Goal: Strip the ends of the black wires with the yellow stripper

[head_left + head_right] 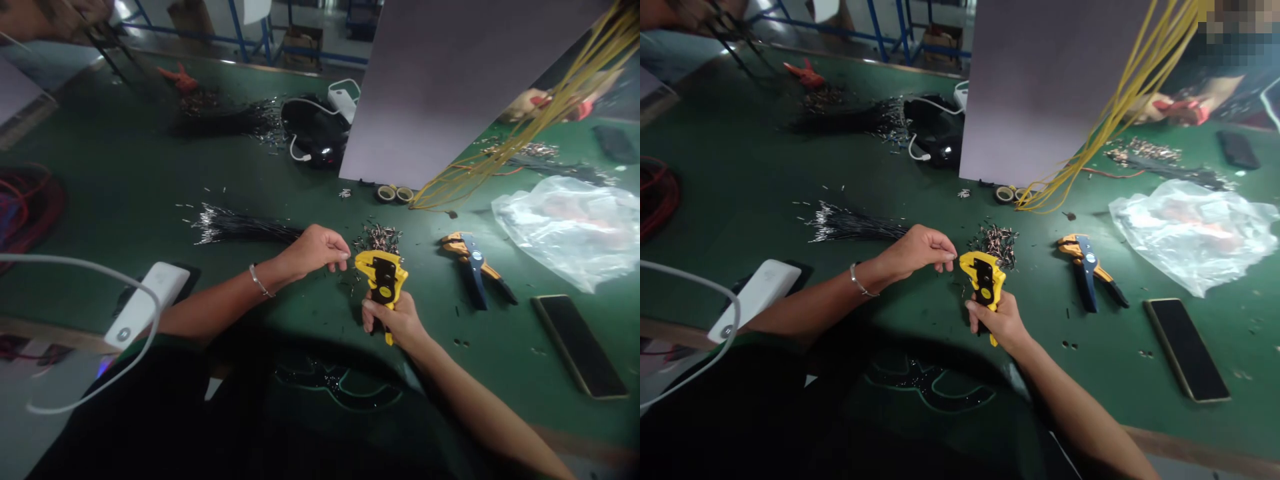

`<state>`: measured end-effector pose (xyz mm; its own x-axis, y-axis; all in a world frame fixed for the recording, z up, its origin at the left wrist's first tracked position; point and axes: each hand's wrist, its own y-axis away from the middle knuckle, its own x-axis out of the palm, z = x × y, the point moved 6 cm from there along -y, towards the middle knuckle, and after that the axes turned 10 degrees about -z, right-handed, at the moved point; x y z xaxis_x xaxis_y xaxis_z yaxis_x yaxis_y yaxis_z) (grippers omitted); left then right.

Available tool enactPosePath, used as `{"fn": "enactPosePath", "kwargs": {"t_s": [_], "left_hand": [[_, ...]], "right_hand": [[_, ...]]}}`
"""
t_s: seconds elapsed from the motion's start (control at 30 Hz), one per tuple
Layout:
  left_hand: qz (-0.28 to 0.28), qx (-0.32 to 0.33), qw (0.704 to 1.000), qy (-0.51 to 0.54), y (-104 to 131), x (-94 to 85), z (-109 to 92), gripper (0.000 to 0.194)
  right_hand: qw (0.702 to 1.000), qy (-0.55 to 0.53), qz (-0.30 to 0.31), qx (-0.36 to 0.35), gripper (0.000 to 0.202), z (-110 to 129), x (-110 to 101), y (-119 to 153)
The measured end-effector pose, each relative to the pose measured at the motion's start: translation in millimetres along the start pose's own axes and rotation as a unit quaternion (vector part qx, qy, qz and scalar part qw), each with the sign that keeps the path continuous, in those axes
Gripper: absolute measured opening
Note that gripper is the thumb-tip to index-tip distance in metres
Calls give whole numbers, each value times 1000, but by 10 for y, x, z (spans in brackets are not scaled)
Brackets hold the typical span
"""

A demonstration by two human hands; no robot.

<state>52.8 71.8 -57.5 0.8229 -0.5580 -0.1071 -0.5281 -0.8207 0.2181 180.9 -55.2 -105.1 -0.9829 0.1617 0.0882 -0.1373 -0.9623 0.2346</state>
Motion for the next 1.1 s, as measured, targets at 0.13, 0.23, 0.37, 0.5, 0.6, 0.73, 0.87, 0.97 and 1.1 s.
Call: {"fn": "enactPosePath", "kwargs": {"t_s": [0.13, 0.23, 0.37, 0.5, 0.6, 0.73, 0.87, 0.97, 1.1], "left_hand": [[-10, 1, 1000, 2, -1, -16, -1, 8], [-19, 6, 1000, 0, 4, -27, 0, 9], [-25, 7, 1000, -10, 29, -23, 0, 10], [-28, -17, 999, 14, 72, 5, -20, 9], [-32, -29, 998, 50, 113, 32, -62, 7], [-42, -31, 995, 81, 172, 64, -135, 6], [-54, -30, 993, 105, 224, 80, -200, 7], [-58, -22, 992, 114, 242, 77, -226, 6], [-54, -16, 992, 115, 239, 70, -213, 6]], "right_hand": [[999, -48, 3, 14, 24, 36, 9, 6], [995, -98, 15, 22, 23, 56, 32, 0], [993, -119, 17, 7, 23, 85, 32, -8], [993, -117, -1, -23, 23, 148, 6, -18], [994, -100, -8, -34, 23, 193, 10, -21], [997, -73, -11, -29, 27, 234, 52, -18], [997, -62, -23, -29, 27, 269, 86, -17], [997, -67, -26, -32, 23, 283, 95, -16], [998, -62, -21, -26, 25, 300, 86, -3]]}}
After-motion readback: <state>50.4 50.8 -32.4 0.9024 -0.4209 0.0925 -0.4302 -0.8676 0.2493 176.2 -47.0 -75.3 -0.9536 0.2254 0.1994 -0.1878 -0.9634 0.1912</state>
